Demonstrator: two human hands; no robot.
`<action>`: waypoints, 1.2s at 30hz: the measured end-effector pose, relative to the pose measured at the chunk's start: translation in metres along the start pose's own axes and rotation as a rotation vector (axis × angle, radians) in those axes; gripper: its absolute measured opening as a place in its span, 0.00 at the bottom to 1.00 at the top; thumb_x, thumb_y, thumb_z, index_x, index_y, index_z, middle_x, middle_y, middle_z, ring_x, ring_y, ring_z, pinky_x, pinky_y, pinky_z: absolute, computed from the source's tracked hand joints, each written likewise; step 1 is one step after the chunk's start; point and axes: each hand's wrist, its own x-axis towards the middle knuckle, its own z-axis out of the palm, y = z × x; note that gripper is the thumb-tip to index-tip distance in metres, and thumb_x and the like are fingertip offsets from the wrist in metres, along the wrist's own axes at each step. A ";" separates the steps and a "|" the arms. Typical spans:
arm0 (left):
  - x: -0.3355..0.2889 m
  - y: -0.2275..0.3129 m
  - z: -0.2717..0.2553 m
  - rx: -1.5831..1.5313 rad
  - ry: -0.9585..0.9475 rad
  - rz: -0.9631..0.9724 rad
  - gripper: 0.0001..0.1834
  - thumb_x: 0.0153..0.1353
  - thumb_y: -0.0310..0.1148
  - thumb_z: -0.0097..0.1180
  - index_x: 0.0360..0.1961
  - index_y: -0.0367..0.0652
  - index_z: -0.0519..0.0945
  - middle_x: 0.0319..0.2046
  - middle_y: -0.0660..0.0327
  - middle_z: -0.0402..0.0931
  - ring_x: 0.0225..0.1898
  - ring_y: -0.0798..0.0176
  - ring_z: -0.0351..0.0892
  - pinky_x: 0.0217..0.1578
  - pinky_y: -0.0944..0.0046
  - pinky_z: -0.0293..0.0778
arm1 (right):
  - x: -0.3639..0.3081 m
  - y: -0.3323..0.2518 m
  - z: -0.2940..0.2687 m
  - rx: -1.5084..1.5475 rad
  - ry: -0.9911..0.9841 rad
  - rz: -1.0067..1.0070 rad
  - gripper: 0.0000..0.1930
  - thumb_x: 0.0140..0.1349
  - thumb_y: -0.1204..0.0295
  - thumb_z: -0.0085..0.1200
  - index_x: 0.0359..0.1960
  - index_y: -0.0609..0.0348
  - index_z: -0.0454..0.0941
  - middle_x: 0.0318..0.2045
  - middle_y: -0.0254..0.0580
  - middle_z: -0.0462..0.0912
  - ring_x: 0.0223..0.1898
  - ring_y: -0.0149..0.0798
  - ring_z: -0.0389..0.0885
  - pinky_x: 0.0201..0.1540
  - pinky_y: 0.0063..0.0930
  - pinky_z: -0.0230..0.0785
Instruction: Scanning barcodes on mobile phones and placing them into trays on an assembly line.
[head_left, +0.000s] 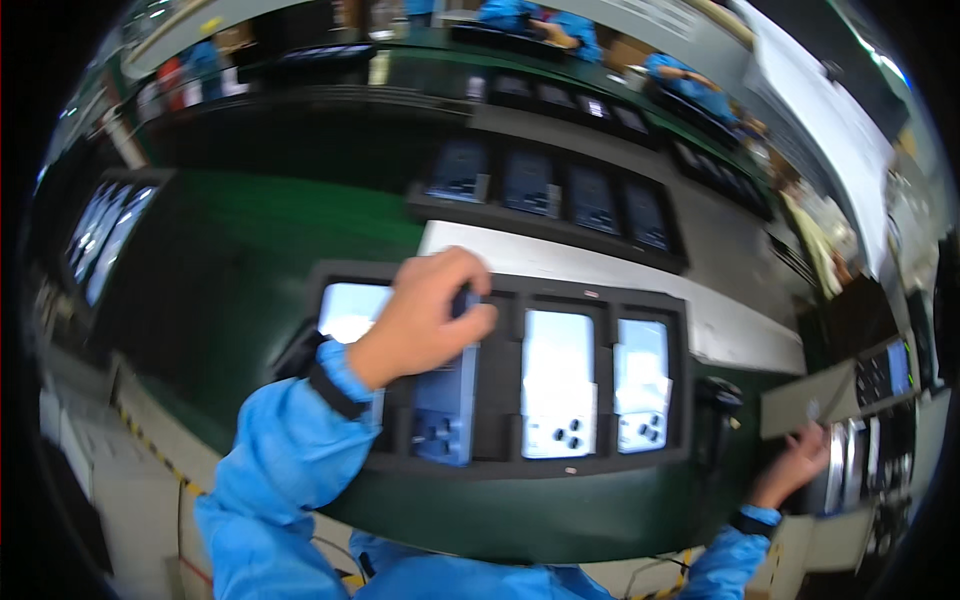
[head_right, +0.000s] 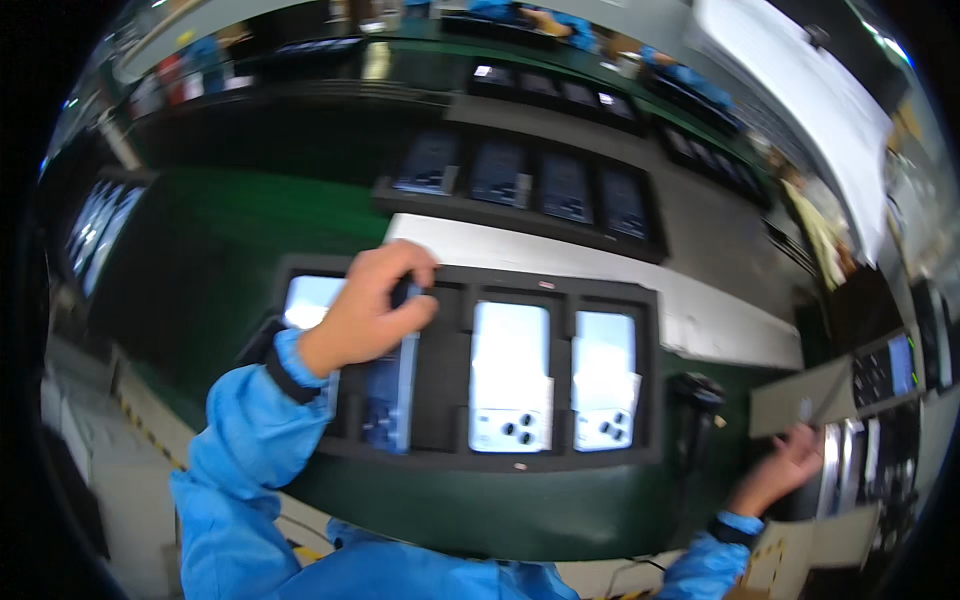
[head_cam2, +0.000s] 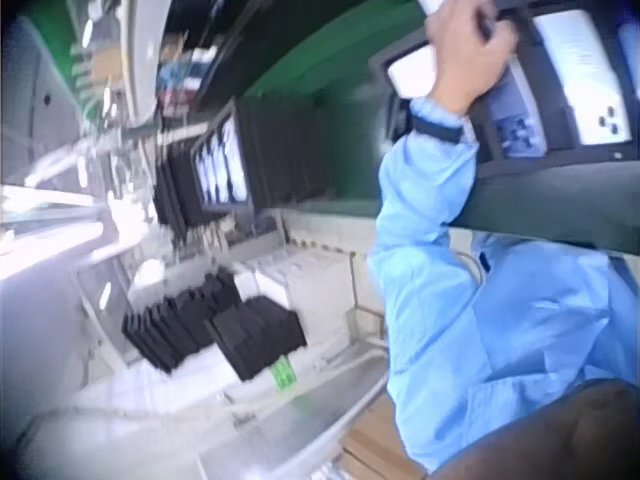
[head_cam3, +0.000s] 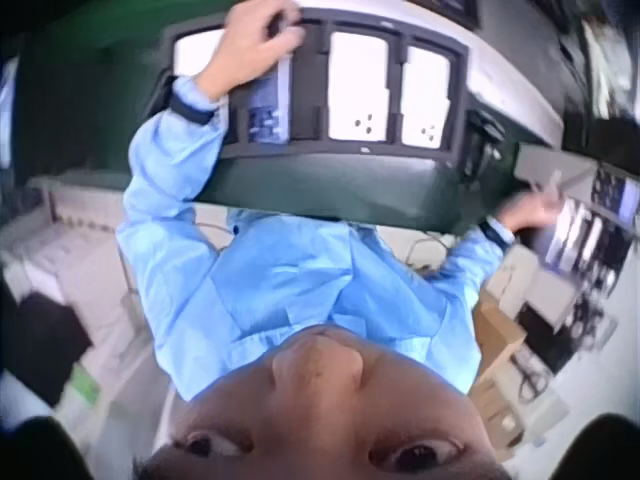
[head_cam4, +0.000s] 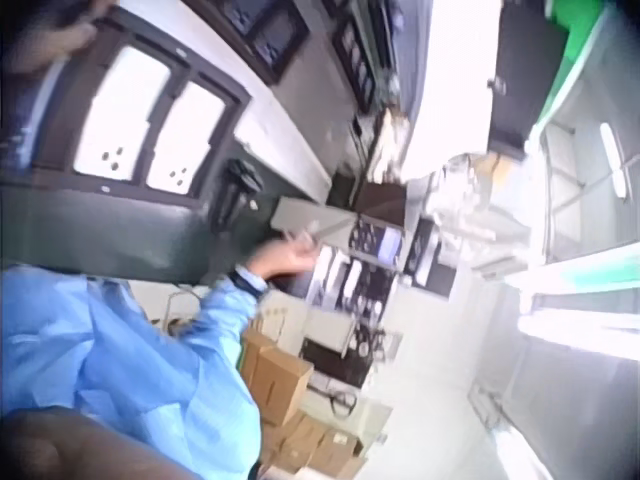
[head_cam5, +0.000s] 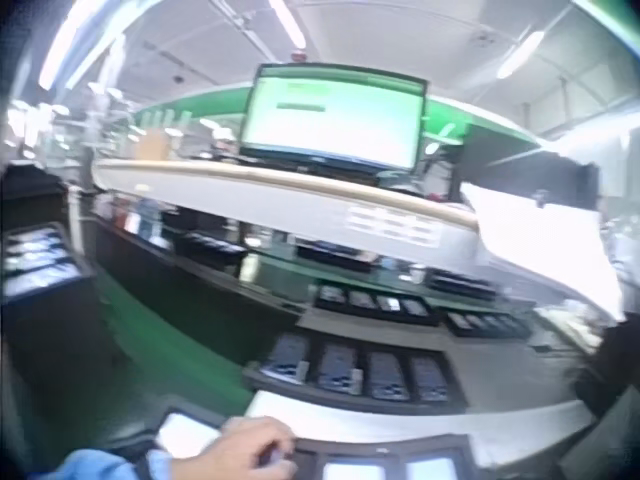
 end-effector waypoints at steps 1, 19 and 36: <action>0.002 0.000 0.001 -0.020 0.006 -0.003 0.11 0.54 0.31 0.62 0.35 0.40 0.73 0.40 0.52 0.78 0.46 0.45 0.78 0.49 0.52 0.71 | 0.036 0.025 -0.022 0.186 0.055 0.043 0.26 0.76 0.57 0.49 0.67 0.61 0.66 0.55 0.45 0.77 0.52 0.39 0.77 0.52 0.32 0.69; -0.006 0.004 -0.001 0.032 0.006 -0.048 0.15 0.57 0.38 0.60 0.39 0.43 0.71 0.35 0.56 0.74 0.41 0.50 0.75 0.54 0.53 0.65 | 0.124 0.023 -0.054 -0.411 0.097 -0.233 0.10 0.71 0.70 0.53 0.50 0.58 0.76 0.35 0.41 0.83 0.31 0.39 0.81 0.33 0.34 0.74; -0.010 0.001 -0.002 0.019 0.023 -0.045 0.15 0.58 0.39 0.60 0.40 0.43 0.71 0.35 0.55 0.74 0.41 0.50 0.75 0.56 0.53 0.64 | 0.110 0.012 -0.076 0.193 0.011 0.288 0.16 0.74 0.65 0.45 0.45 0.68 0.79 0.37 0.48 0.86 0.33 0.40 0.84 0.32 0.34 0.77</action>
